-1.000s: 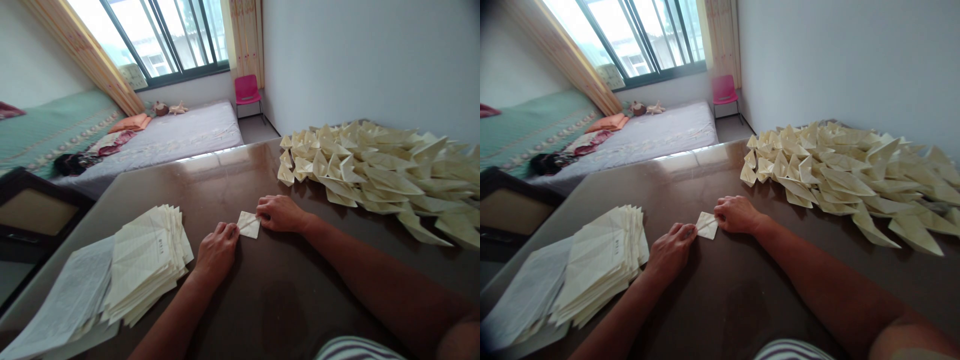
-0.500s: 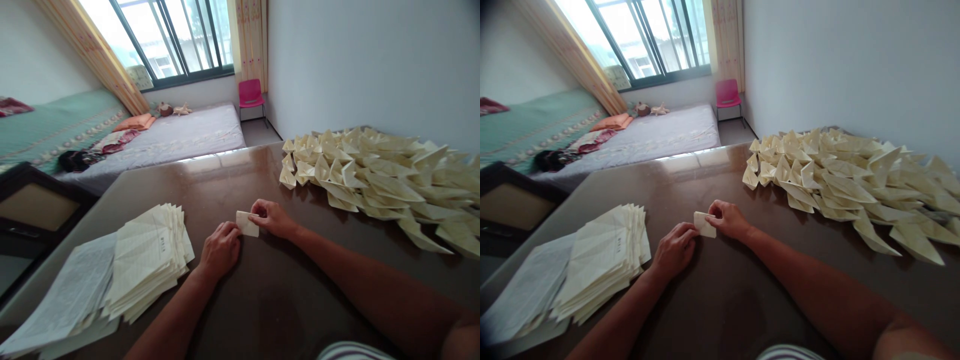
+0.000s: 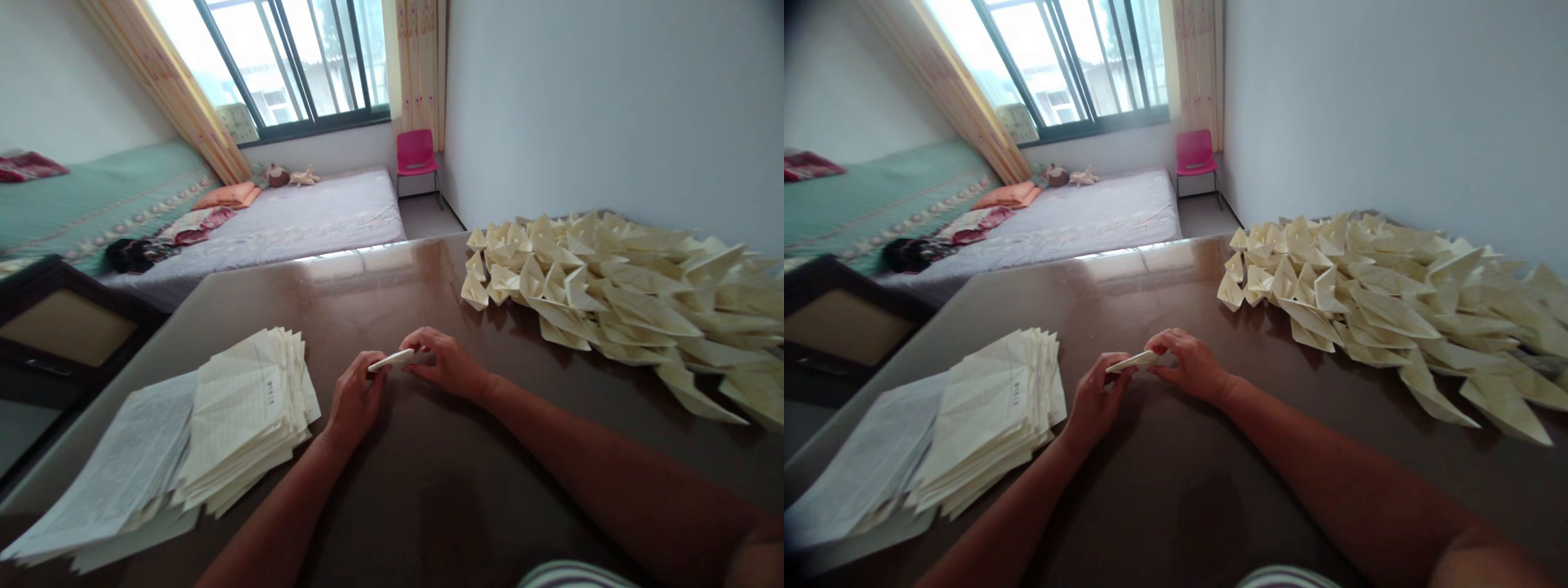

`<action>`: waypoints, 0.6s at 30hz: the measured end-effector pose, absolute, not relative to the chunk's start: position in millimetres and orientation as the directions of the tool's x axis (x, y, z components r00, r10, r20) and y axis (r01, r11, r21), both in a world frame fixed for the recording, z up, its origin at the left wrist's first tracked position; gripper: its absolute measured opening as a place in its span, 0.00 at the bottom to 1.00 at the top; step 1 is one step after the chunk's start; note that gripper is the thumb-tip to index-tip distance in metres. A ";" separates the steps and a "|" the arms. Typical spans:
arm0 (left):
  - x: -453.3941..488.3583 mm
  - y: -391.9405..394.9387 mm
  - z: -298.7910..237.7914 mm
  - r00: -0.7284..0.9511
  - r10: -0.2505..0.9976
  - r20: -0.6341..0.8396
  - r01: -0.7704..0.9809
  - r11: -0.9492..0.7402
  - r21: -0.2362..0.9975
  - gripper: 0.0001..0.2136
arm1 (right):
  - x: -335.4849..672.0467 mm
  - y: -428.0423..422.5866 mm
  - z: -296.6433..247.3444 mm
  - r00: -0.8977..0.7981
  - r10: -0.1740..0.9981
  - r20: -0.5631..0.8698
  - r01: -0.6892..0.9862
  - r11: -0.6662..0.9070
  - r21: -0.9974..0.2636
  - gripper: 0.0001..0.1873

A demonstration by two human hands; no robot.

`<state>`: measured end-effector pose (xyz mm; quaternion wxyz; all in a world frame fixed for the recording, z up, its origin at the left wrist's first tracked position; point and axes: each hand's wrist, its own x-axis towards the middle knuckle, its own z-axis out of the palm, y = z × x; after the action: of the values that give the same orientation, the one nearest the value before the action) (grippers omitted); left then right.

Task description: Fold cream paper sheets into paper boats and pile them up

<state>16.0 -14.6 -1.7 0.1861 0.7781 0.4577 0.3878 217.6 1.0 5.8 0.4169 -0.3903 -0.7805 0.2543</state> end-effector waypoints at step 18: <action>9.9 -13.7 7.7 0.627 0.724 0.287 0.695 -0.686 0.214 0.11 | 249.0 13.8 9.0 -0.672 0.692 0.263 0.601 0.717 -0.352 0.07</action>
<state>9.9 -13.7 7.7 0.0413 0.9010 0.3939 0.1773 249.0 13.8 9.0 0.1915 -0.3567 -0.9067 0.1186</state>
